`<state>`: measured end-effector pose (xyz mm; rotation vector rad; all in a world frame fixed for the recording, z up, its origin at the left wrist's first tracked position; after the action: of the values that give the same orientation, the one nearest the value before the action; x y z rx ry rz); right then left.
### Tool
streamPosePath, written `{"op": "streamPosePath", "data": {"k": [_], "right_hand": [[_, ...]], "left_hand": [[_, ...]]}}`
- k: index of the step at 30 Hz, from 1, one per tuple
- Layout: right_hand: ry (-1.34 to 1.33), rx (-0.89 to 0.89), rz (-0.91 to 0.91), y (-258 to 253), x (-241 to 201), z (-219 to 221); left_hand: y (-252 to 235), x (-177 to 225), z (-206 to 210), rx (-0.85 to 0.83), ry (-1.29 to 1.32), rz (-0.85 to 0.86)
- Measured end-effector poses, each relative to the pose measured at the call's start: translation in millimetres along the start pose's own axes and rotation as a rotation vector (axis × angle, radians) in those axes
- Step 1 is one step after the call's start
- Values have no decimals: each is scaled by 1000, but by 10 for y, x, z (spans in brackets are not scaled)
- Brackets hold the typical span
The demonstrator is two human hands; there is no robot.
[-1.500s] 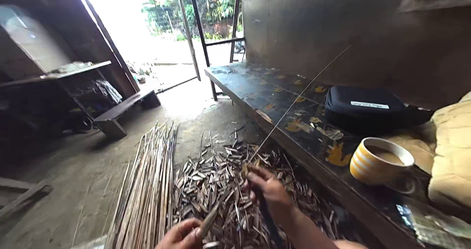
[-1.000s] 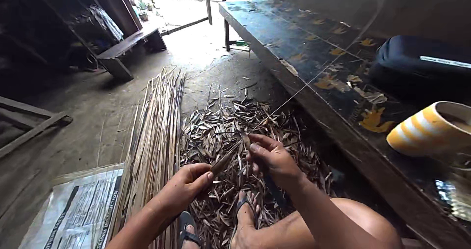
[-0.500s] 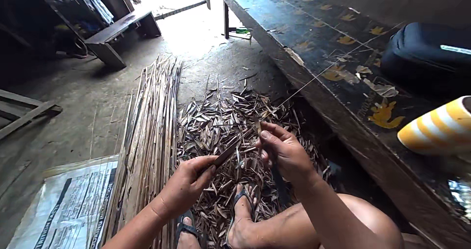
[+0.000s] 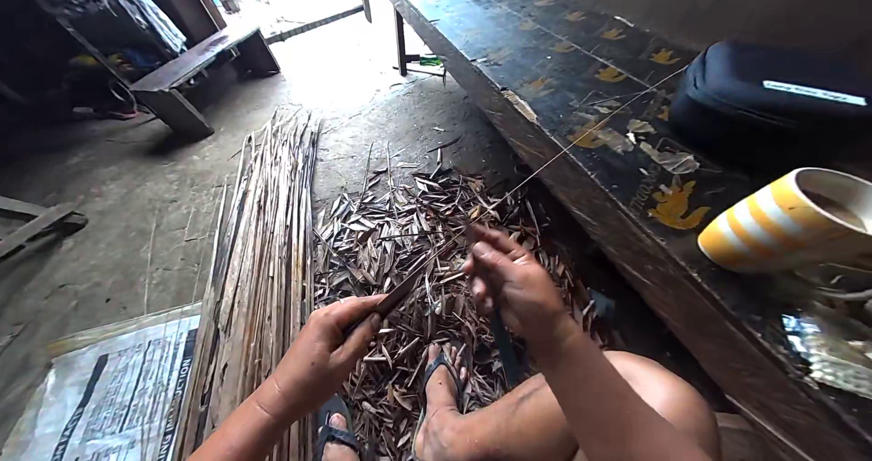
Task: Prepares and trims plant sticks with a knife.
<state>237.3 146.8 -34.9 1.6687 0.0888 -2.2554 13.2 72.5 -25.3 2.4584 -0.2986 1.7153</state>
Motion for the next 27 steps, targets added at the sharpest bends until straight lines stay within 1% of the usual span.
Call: {"op": "streamPosePath", "data": {"k": [2,3,9,13,15,18,20,22,25,27], "right_hand": [[-10,-53,35,40,79,128],[-25,-40,26,32,63,116],[-105,105,-156,-108,-388,-432],[-141,180,-246,-90,-522,-619],[-101,139,-234,-63,-470,-501],[-30,-12,-124,-1,-186,-78],[-26,-62,-90,12,-61,71],[-15,-21,-112,-19,-123,-2],[-56,88,-179,-64,-337,-277],[-50,69,-182,-54,-343,-265]], "left_hand": [[-12,-10,-6,6,-1,-9],[-7,-13,-14,9,4,-9],[75,-76,-72,-39,53,20],[124,-202,-99,-65,120,-70],[134,-238,-89,-89,121,-127],[133,-264,-58,-133,106,-197],[132,-286,-72,-130,109,-221],[162,-335,-135,-103,111,-214],[227,-394,-208,-83,130,-206],[256,-387,-220,-82,155,-216]]}}
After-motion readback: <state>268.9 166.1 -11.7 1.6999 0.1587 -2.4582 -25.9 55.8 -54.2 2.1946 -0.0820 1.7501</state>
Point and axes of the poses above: each hand's wrist, its own y-axis away from the middle knuckle, its own z-axis out of the palm, x = y × z, the point moved 10 cm from there along -y, towards the middle knuckle, and after that the axes turned 13 degrees about y, right-handed, at the moved point
